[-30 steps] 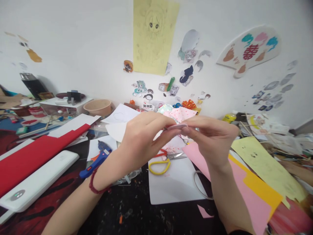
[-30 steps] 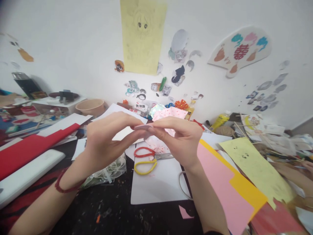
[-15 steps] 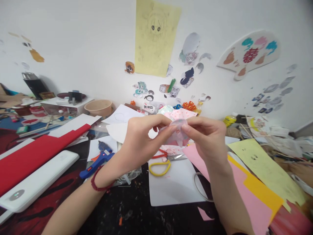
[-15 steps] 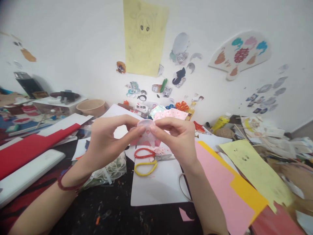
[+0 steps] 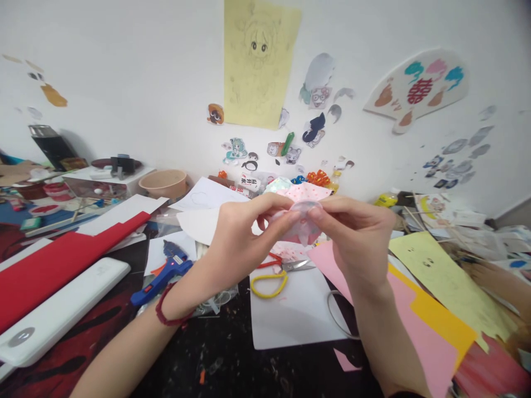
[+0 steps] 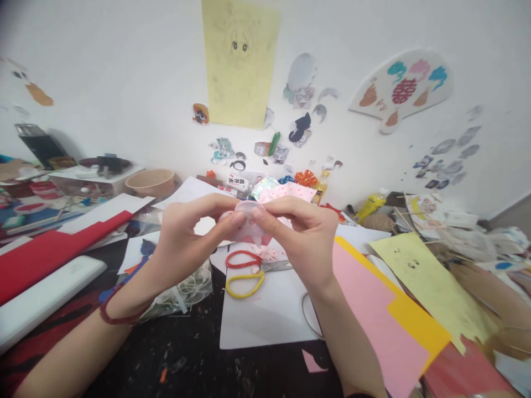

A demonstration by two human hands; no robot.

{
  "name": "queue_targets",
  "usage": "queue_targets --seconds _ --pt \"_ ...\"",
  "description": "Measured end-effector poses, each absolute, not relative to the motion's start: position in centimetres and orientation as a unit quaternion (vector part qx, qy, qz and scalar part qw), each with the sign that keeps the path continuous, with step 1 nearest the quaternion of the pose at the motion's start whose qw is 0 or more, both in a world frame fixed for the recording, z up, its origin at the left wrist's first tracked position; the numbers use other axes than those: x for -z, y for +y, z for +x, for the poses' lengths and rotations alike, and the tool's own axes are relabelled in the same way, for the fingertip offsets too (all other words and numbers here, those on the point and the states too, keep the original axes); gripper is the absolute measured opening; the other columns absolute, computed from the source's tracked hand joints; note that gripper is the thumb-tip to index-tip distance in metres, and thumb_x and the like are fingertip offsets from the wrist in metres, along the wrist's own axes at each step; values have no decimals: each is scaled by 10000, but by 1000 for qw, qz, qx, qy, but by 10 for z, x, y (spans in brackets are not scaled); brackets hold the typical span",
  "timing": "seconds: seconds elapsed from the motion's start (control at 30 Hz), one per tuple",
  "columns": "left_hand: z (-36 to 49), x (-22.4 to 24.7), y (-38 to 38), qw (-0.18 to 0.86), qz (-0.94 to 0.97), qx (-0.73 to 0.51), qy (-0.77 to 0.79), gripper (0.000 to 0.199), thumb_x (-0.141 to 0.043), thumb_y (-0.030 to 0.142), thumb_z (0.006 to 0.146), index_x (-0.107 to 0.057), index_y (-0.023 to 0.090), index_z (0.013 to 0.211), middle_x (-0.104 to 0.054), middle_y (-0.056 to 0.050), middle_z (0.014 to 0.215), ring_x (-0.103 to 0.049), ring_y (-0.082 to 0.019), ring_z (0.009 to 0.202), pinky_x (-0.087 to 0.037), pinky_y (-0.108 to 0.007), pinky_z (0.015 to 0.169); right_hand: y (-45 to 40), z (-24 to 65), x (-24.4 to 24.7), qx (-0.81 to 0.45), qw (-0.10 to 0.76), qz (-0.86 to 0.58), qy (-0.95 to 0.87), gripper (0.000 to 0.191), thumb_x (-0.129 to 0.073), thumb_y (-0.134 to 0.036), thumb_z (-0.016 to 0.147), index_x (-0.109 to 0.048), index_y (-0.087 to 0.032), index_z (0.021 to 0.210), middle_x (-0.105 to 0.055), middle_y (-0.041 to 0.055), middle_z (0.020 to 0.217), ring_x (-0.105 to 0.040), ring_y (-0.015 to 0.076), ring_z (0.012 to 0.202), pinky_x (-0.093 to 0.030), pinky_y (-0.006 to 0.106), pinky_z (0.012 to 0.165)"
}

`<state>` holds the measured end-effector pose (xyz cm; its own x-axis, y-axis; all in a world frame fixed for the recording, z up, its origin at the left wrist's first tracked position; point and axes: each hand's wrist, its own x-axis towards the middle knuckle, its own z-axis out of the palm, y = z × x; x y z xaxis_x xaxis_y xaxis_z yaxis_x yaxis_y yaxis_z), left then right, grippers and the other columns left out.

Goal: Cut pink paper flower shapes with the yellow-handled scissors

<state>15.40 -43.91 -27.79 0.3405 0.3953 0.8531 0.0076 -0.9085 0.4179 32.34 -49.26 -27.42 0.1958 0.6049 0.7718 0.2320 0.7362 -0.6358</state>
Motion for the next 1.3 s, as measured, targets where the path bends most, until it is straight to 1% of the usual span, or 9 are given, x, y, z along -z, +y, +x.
queue_targets --seconds 0.1,0.27,0.43,0.57,0.73,0.83,0.97,1.1,1.3 --pt "156 281 -439 172 802 -558 129 134 -647 255 942 -705 166 860 -632 29 614 -532 -77 534 -393 -228 506 -492 324 274 -142 704 -342 -606 113 -814 -157 782 -811 -269 786 -729 -30 681 -624 100 586 -512 228 531" --pt "157 282 -443 148 793 -574 140 191 -630 258 956 -695 156 808 -641 23 600 -530 -74 524 -381 -210 495 -490 326 276 -168 702 -357 -592 80 -837 -182 764 -808 -256 762 -739 -25 699 -649 96 642 -542 208 611" --pt "156 282 -449 62 799 -571 180 209 -608 231 971 -694 136 806 -620 35 577 -490 -57 496 -365 -193 501 -487 327 278 -204 703 -359 -579 66 -855 -211 747 -812 -259 762 -733 -14 682 -649 111 622 -540 226 577" --pt "156 282 -450 -11 795 -574 194 221 -616 238 968 -692 136 787 -625 38 566 -462 -58 466 -345 -206 489 -485 327 278 -211 700 -348 -587 63 -842 -208 762 -815 -264 772 -739 -8 692 -659 122 610 -552 241 558" --pt "157 284 -448 -88 786 -586 174 201 -617 174 957 -670 157 764 -682 44 606 -550 -59 483 -351 -205 496 -487 328 276 -200 674 -323 -634 120 -804 -141 788 -816 -247 843 -760 6 756 -685 152 606 -588 287 532" --pt "158 285 -449 -88 792 -581 166 201 -599 137 958 -676 161 774 -724 38 657 -596 -61 511 -371 -205 512 -488 330 276 -171 678 -328 -635 99 -804 -119 781 -807 -209 823 -749 18 723 -684 168 597 -589 322 554" --pt "158 283 -452 -46 803 -575 153 174 -625 168 957 -687 157 795 -745 34 693 -616 -55 531 -399 -189 535 -491 332 275 -145 680 -344 -632 92 -818 -141 779 -808 -230 800 -751 7 728 -685 146 642 -557 289 587" --pt "157 281 -453 5 806 -575 141 154 -632 172 958 -685 166 813 -734 53 689 -614 -40 548 -416 -161 554 -495 338 272 -155 651 -358 -651 106 -816 -157 789 -813 -260 816 -764 -7 773 -682 125 690 -545 258 624" --pt "155 282 -450 -16 794 -584 167 152 -629 177 951 -696 140 820 -720 16 657 -597 -71 521 -404 -204 520 -498 343 266 -207 608 -387 -661 23 -794 -226 823 -799 -243 808 -752 -10 742 -681 128 655 -559 266 641"
